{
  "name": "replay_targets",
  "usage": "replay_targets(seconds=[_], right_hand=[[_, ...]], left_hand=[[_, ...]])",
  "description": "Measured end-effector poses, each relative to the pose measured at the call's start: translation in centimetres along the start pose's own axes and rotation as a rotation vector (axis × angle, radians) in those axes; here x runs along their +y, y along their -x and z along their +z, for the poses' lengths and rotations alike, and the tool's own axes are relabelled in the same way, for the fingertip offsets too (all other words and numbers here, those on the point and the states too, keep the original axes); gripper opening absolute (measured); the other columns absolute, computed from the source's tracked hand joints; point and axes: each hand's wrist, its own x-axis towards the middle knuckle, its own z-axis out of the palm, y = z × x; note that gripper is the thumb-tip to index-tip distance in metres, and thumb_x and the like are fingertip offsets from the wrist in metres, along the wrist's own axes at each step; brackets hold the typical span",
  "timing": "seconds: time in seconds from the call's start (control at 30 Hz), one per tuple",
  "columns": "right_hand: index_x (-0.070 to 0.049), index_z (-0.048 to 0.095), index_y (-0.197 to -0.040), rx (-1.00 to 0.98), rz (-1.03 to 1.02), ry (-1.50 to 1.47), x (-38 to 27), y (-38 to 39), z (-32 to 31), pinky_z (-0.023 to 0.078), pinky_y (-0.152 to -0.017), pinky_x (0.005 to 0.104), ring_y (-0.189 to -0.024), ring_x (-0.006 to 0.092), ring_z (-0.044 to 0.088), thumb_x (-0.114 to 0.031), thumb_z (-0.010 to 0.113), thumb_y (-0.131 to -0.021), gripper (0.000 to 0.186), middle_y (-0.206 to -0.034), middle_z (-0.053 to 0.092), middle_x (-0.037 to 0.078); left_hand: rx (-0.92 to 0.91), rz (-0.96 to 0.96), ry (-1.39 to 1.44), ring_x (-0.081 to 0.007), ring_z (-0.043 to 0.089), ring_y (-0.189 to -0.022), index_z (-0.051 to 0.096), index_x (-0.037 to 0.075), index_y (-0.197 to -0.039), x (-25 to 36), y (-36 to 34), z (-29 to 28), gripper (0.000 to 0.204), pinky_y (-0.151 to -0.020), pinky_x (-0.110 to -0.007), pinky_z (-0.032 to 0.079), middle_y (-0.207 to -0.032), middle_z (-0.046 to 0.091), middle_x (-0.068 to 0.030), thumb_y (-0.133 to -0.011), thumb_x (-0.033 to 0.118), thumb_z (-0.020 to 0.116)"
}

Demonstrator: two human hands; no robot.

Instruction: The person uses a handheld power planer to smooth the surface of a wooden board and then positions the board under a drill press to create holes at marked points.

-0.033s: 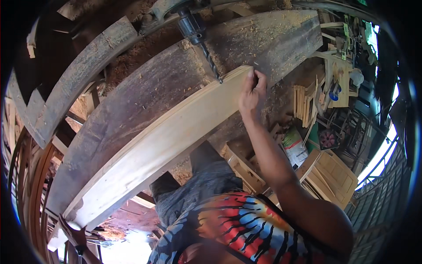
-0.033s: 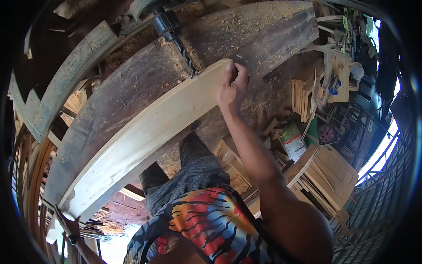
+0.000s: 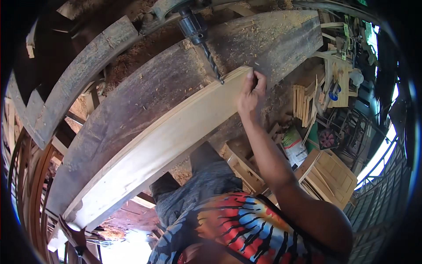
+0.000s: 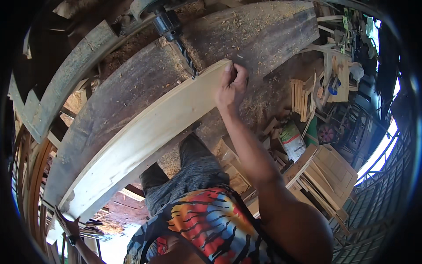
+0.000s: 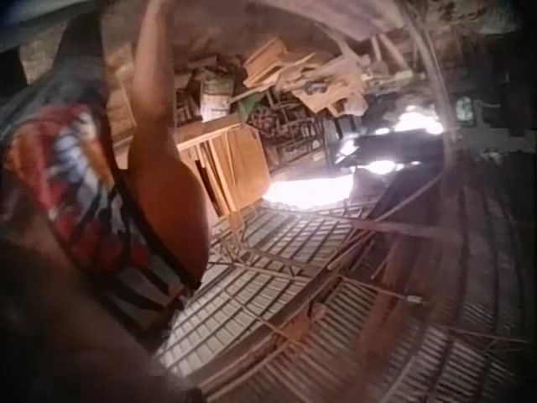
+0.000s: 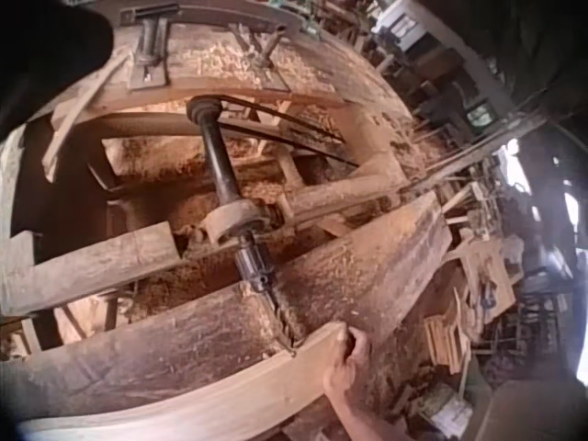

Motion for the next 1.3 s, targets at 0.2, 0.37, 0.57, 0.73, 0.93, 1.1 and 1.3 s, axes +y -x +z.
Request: replay_targets(seconds=[0.2, 0.37, 0.57, 0.73, 0.93, 1.1, 1.3], right_hand=[[0.001, 0.059, -0.118, -0.012, 0.096, -0.147, -0.3, 0.9, 0.8, 0.051, -0.086, 0.0389, -0.098, 0.0263, 0.063, -0.029, 0.057, -0.105, 0.032, -0.108, 0.063, 0.017], [0.002, 0.064, -0.120, -0.037, 0.035, -0.099, -0.7, 0.1, 0.3, 0.051, -0.087, 0.0373, -0.098, 0.0257, 0.065, -0.030, 0.055, -0.106, 0.037, -0.110, 0.067, 0.017], [0.004, 0.068, -0.121, 0.009, 0.089, -0.172, -0.6, -0.1, 0.8, 0.053, -0.081, 0.0318, -0.089, 0.0160, 0.066, -0.031, 0.057, -0.106, 0.039, -0.101, 0.075, 0.013], [0.005, 0.068, -0.121, 0.019, 0.026, -0.131, -1.6, 0.1, 0.9, 0.052, -0.080, 0.0313, -0.088, 0.0145, 0.065, -0.029, 0.056, -0.106, 0.039, -0.099, 0.074, 0.012], [0.005, 0.069, -0.119, 0.045, -0.038, -0.071, -0.6, -0.1, 1.1, 0.051, -0.078, 0.0308, -0.084, 0.0121, 0.061, -0.027, 0.057, -0.106, 0.037, -0.094, 0.073, 0.011], [0.007, 0.068, -0.119, 0.046, -0.020, -0.033, -1.5, 0.0, 1.2, 0.050, -0.077, 0.0304, -0.083, 0.0126, 0.060, -0.026, 0.057, -0.106, 0.038, -0.091, 0.073, 0.012], [0.008, 0.067, -0.124, 0.079, 0.005, -0.092, -0.5, -0.2, 1.2, 0.051, -0.086, 0.0300, -0.095, 0.0161, 0.065, -0.030, 0.057, -0.106, 0.043, -0.104, 0.075, 0.016]], left_hand=[[-0.033, -0.003, 0.011, -0.0412, 0.032, -0.148, 0.025, 0.009, -0.159, -2.9, 0.0, 0.9, 0.135, -0.123, -0.050, 0.029, -0.160, 0.034, -0.0211, -0.046, 0.006, 0.097], [0.020, 0.098, -0.102, -0.0442, 0.043, -0.139, 0.033, 0.001, -0.152, -3.4, -0.5, 1.6, 0.106, -0.118, -0.053, 0.034, -0.150, 0.043, -0.0251, -0.066, 0.022, 0.090], [0.062, 0.170, -0.059, -0.0439, 0.043, -0.138, 0.033, 0.000, -0.152, -6.1, -0.2, 2.8, 0.110, -0.117, -0.053, 0.035, -0.150, 0.044, -0.0250, -0.062, 0.023, 0.091], [0.066, 0.149, 0.030, -0.0418, 0.039, -0.142, 0.032, 0.005, -0.155, -6.9, -0.2, 3.3, 0.117, -0.120, -0.054, 0.031, -0.153, 0.041, -0.0222, -0.057, 0.020, 0.093], [0.114, 0.220, -0.088, -0.0416, 0.043, -0.138, 0.038, 0.003, -0.150, -4.2, 0.3, 0.7, 0.104, -0.118, -0.054, 0.033, -0.147, 0.046, -0.0219, -0.063, 0.029, 0.089], [0.129, 0.255, -0.125, -0.0415, 0.045, -0.134, 0.043, 0.002, -0.146, -2.6, -0.4, -0.2, 0.095, -0.117, -0.054, 0.035, -0.143, 0.049, -0.0216, -0.069, 0.037, 0.085], [0.145, 0.291, -0.147, -0.0413, 0.049, -0.129, 0.049, 0.000, -0.142, -1.4, -1.1, -0.6, 0.086, -0.115, -0.054, 0.038, -0.137, 0.053, -0.0213, -0.076, 0.047, 0.080]])
